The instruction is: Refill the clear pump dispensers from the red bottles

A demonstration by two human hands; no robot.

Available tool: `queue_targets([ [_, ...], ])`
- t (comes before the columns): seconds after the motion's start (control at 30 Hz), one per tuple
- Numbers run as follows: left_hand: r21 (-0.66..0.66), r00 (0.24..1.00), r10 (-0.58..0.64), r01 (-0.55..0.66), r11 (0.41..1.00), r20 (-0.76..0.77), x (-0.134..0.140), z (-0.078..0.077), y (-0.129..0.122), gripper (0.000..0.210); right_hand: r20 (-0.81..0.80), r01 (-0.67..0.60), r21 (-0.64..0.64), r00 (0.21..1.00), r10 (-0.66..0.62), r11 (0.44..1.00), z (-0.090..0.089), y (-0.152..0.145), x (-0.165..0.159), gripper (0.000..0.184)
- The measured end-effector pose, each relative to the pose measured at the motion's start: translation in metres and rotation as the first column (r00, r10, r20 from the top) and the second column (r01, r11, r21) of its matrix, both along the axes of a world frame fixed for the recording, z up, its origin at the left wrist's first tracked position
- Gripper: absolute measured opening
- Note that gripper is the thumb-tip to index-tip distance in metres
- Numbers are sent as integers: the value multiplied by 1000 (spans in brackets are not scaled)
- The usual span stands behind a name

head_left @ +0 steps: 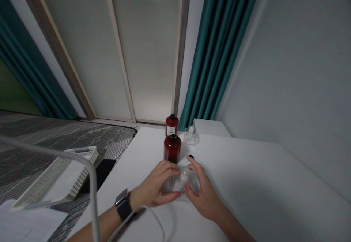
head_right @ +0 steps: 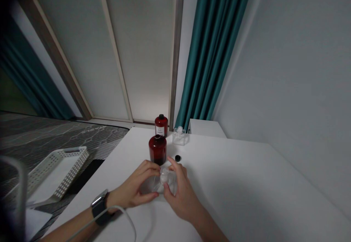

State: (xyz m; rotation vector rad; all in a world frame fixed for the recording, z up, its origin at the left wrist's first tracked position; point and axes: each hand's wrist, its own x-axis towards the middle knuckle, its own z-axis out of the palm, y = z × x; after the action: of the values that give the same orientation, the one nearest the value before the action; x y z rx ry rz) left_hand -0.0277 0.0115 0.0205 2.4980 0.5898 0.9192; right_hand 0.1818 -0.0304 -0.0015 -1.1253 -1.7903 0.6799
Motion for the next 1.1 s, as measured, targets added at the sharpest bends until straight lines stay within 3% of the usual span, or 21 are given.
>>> queue_targets([
  [0.2,65,999,-30,29,997,15,-1,-3,2,30,-21,13,-11,1000,-13,1000,1,3,-2,71],
  [0.33,41,1000,-20,20,999,-3,-1,-3,2,29,-17,44,-6,999,-44,999,5,2,-4,73],
  [0.5,5,1000,-10,10,1000,-4,0,-1,1,31,-28,-17,24,999,18,1000,12,-1,-1,76],
  [0.73,-11,1000,-8,8,1000,5,1,-1,2,34,-44,-9,39,999,11,999,12,-1,1,71],
  [0.9,-12,1000,-14,14,1000,8,1,-2,2,33,-156,-100,19,982,102,995,12,1,3,67],
  [1.1,-8,1000,-12,12,1000,2,1,0,1,30,-247,-111,-29,964,100,993,13,4,4,64],
])
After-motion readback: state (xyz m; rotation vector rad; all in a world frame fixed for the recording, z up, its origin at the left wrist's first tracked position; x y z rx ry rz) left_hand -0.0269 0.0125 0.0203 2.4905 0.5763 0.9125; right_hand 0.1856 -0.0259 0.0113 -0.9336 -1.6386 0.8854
